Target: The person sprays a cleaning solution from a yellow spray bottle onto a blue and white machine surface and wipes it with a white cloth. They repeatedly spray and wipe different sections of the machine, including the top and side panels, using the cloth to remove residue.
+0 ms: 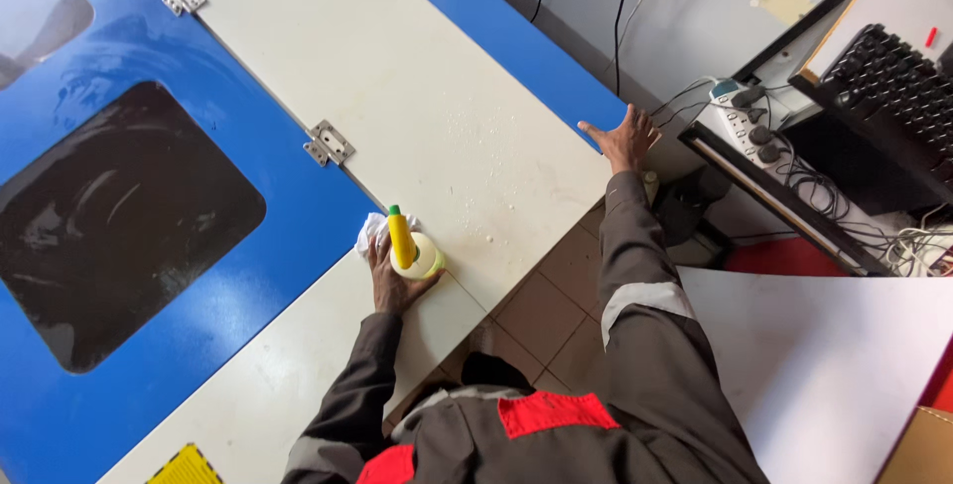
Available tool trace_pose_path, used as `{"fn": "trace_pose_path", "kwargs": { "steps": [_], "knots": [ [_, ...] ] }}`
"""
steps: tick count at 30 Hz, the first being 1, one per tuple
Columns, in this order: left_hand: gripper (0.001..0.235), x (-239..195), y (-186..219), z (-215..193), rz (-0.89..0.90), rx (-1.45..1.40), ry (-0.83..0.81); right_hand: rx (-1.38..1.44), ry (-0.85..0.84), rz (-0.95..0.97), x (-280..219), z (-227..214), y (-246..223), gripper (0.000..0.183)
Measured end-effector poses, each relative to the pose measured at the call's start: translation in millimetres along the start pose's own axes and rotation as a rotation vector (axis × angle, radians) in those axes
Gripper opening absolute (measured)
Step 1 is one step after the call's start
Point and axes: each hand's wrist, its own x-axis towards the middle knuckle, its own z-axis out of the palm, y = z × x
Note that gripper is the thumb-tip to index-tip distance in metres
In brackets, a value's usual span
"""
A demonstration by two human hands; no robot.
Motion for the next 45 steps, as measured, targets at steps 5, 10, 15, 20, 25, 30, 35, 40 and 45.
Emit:
{"fn": "trace_pose_path", "kwargs": {
  "steps": [5,10,15,20,25,30,35,40,45],
  "knots": [
    [0.109,-0.2,-3.1,2.9,-0.033,-0.027,-0.011,-0.044,0.046,-0.015,4.4,9.0,3.3,0.136],
    [0.106,-7.6,-6.2,4.0,-0.051,-0.041,-0.029,0.017,-0.277,0.085,-23.4,21.7,-5.1,0.159],
    [0.103,-11.6,-13.7,11.1,-0.025,-0.023,-0.006,0.677,-0.849,-0.548,-154.9,10.3,-85.6,0.140],
    [0.105,-11.0,-20.4,16.2,0.051,0.022,-0.030,0.917,-0.671,-0.636,-248.6,49.1,-172.7,0.140],
    [0.093,-13.4,-20.5,20.2,0.013,-0.045,-0.009,0.935,-0.604,-0.567,-249.9,61.6,-196.5,0.116],
    [0.095,-12.2,-18.2,13.9,0.015,-0.072,-0.068,0.944,-0.431,-0.479,-240.1,70.0,-201.9,0.062],
    [0.094,-17.1,-20.2,10.7,-0.049,-0.212,-0.083,0.996,-0.456,-0.321,-211.9,53.3,-178.5,0.031],
    [0.066,-14.2,-16.6,13.6,-0.087,-0.235,-0.049,0.938,-0.526,-0.189,-202.8,13.6,-170.6,0.043],
    [0.043,-14.7,-13.4,12.2,-0.121,-0.195,-0.024,0.926,-0.281,-0.030,-200.9,20.2,-150.1,0.057]
  ]
}}
